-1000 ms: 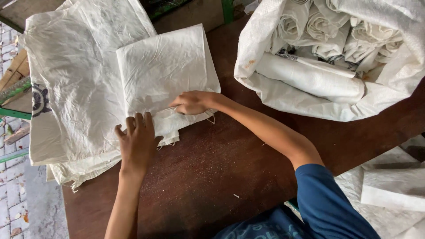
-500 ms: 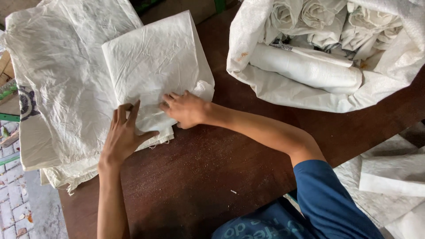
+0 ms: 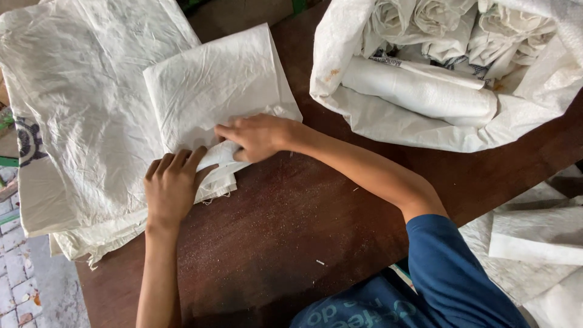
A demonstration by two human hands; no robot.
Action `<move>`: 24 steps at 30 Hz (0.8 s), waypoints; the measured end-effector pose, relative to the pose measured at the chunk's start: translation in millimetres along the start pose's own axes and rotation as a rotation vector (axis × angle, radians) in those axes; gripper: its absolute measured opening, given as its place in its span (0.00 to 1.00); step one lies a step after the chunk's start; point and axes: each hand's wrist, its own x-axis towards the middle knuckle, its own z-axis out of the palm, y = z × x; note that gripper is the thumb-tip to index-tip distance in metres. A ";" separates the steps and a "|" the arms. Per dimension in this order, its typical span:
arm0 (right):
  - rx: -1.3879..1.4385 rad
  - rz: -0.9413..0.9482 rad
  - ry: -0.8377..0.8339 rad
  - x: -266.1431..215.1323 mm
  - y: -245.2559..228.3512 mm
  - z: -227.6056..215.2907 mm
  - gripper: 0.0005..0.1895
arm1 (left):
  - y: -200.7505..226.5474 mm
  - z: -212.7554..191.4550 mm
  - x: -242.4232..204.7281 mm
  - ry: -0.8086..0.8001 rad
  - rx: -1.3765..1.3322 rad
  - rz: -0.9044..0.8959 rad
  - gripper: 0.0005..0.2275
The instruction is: The person folds large white sacks on a wooden table. They unfold each sack, smooth it out, fold it into a smaller rectangle, and then roll it tightly. The rolled sacks are placed into a larger sack on the table.
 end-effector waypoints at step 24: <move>-0.200 -0.136 -0.019 -10.1 -23.4 -7.4 0.52 | 16.3 -12.1 -0.4 -0.136 -0.096 -0.045 0.37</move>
